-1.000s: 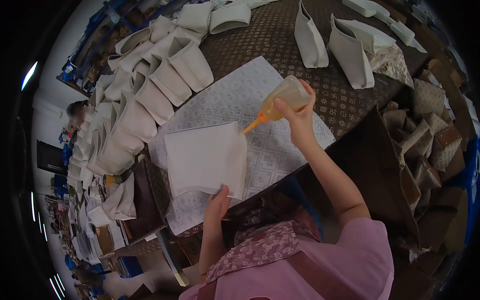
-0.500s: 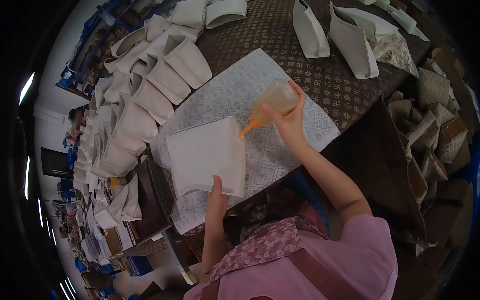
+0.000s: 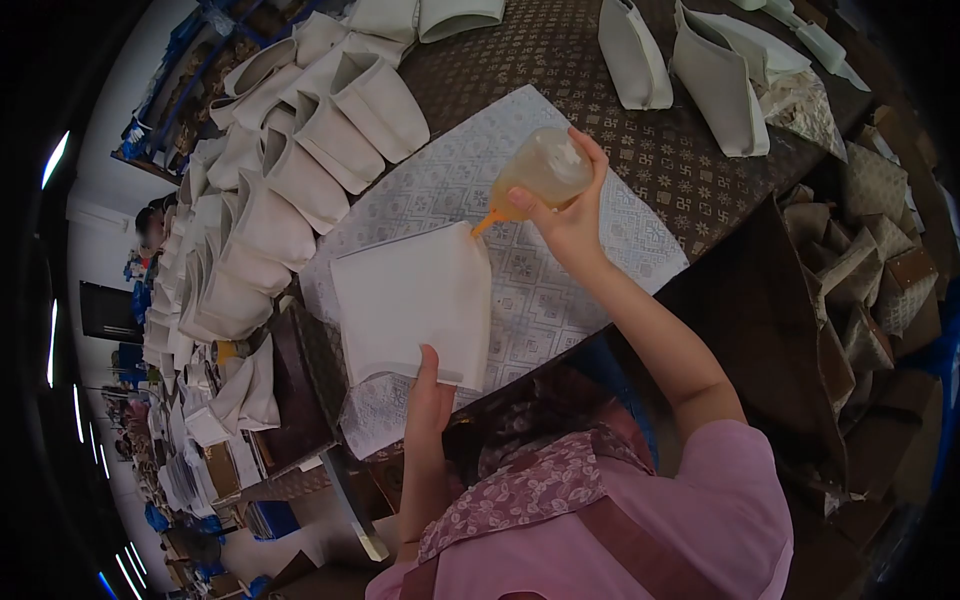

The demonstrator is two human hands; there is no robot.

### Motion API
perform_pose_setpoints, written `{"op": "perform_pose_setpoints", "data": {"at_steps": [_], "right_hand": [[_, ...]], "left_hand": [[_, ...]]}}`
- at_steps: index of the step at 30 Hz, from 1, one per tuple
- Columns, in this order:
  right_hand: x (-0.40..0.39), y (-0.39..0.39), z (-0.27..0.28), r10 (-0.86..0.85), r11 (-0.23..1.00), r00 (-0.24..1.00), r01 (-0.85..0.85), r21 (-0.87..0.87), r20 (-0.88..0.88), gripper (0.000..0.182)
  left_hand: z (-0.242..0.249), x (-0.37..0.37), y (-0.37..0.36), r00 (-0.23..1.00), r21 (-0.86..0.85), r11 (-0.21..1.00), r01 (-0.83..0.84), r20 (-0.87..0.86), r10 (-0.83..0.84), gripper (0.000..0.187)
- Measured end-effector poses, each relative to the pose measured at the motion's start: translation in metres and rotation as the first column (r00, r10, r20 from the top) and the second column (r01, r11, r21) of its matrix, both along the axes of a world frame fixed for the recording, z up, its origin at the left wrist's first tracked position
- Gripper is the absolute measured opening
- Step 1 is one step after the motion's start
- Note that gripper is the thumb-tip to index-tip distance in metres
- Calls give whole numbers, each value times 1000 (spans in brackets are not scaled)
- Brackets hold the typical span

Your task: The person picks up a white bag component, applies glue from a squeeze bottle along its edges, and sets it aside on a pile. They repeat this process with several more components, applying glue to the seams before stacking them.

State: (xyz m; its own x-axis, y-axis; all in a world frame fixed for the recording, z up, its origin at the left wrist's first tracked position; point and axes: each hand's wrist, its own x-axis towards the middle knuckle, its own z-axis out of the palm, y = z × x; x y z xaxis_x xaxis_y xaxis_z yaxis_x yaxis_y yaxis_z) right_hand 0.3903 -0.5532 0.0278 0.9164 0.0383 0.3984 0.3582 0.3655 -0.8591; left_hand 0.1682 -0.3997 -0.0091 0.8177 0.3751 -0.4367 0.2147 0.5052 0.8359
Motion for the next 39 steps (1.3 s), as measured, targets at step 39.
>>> {"op": "perform_pose_setpoints", "data": {"at_steps": [39], "right_hand": [[-80,-35,-32,159,986,869,-120,111,-468,78]], "left_hand": [[11,26,-16,995,-116,993,-13,100,24,59]]}}
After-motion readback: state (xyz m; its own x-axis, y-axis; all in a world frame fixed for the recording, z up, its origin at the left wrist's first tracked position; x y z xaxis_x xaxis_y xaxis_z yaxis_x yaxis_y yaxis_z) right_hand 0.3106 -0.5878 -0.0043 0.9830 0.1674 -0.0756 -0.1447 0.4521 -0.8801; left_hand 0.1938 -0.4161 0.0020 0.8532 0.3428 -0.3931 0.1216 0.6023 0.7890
